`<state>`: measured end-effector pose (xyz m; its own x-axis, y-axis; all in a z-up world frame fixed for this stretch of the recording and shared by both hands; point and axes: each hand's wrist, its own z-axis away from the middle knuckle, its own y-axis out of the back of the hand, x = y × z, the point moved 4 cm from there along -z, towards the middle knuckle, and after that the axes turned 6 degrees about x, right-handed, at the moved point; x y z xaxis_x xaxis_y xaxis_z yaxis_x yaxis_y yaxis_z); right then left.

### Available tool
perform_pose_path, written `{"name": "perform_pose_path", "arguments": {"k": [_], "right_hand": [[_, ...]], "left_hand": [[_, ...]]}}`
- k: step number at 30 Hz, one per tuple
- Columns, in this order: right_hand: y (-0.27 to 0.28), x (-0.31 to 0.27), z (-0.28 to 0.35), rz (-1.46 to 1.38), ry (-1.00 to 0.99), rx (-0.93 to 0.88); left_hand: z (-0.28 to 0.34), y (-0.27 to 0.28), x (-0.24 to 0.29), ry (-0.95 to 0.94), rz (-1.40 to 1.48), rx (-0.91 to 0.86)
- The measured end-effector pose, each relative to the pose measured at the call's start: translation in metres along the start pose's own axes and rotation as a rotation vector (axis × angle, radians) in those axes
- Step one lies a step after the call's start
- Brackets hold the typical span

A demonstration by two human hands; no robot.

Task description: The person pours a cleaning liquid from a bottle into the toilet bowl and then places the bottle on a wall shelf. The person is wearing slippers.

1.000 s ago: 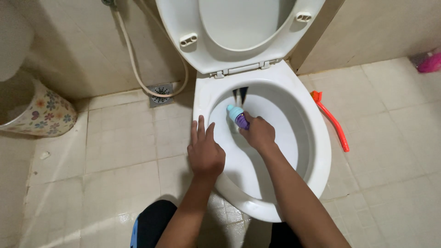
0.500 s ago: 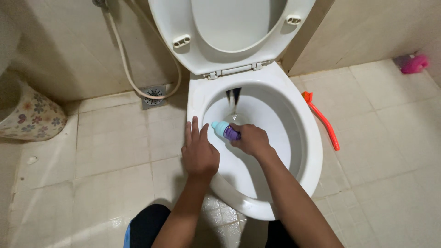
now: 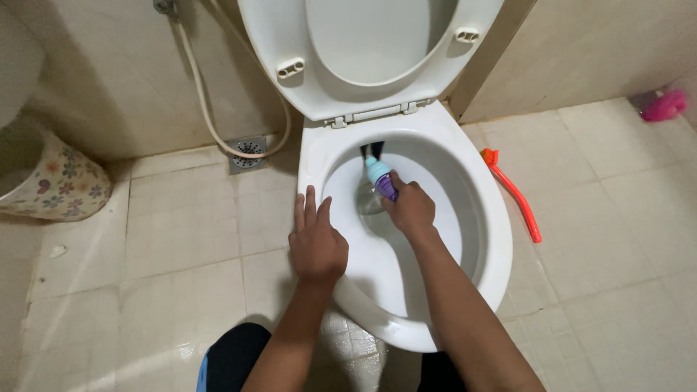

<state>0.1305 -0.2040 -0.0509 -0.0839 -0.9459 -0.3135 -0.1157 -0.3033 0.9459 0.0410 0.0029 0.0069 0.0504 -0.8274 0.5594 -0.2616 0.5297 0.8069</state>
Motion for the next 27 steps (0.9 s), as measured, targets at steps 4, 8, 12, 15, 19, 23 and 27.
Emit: {"name": "perform_pose_path", "arguments": {"k": [4, 8, 12, 15, 19, 23, 27], "right_hand": [[0.003, -0.017, 0.012, 0.019, 0.06, -0.087], [0.02, -0.035, 0.025, 0.027, 0.227, -0.262], [0.039, -0.043, 0.048, 0.063, 0.198, -0.452], [0.037, -0.046, 0.045, 0.049, 0.215, -0.399], [0.02, -0.045, 0.029, -0.018, 0.154, -0.323], [0.015, -0.038, 0.014, 0.022, 0.116, -0.204], [0.023, -0.038, 0.025, 0.086, 0.108, -0.438]], "left_hand": [[0.003, 0.0, 0.0, 0.027, 0.014, -0.017], [-0.001, -0.001, -0.001, 0.013, 0.022, -0.008], [0.001, 0.001, 0.0, -0.006, 0.014, -0.001], [0.001, 0.001, -0.001, -0.005, 0.048, 0.006], [0.0, 0.0, -0.001, 0.019, 0.046, 0.008], [0.002, -0.003, -0.002, 0.0, 0.043, 0.018], [0.003, -0.004, -0.004, -0.022, 0.038, 0.046]]}}
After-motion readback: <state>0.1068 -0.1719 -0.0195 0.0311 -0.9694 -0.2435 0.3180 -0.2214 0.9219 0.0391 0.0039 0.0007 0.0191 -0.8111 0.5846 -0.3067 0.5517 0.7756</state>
